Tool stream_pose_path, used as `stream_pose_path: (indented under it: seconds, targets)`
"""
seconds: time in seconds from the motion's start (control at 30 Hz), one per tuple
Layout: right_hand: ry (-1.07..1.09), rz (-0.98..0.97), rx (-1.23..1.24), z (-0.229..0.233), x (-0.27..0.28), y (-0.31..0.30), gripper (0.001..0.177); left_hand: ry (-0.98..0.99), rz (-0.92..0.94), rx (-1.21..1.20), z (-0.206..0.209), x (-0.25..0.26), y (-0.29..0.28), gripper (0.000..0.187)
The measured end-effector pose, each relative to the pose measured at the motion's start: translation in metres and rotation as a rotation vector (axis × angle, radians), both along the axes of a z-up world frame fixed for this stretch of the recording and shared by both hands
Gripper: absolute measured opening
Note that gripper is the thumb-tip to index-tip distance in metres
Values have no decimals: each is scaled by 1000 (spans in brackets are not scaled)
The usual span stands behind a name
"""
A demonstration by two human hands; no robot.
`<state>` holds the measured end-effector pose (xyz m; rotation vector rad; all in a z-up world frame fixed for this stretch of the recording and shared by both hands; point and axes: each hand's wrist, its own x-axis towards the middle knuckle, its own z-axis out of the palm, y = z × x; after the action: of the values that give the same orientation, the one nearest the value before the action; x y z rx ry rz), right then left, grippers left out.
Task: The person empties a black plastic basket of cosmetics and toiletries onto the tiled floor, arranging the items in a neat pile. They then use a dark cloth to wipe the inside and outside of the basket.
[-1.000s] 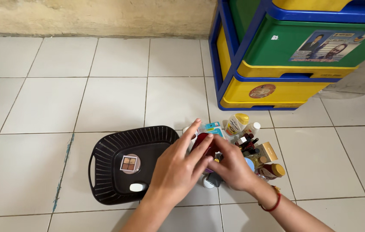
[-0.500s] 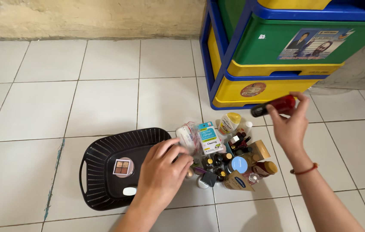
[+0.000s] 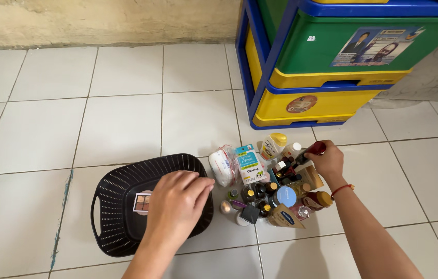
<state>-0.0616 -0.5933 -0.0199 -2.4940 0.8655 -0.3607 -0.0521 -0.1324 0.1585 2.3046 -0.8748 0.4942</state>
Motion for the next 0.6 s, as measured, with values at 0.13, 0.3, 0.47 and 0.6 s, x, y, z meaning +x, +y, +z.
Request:
stream_pose_path:
  seconds: [0.13, 0.3, 0.47, 0.6]
  targets:
    - [45, 10, -2, -11, 3, -4, 51, 98, 24, 47, -1, 6, 10, 10]
    - [74, -2, -4, -22, 4, -5, 54, 195, 119, 119, -12, 17, 26, 20]
    - [109, 21, -56, -30, 1, -7, 55, 182, 213, 130, -31, 30, 52, 30]
    - [132, 16, -42, -34, 0, -11, 53, 564, 331, 379, -45, 32, 72, 35]
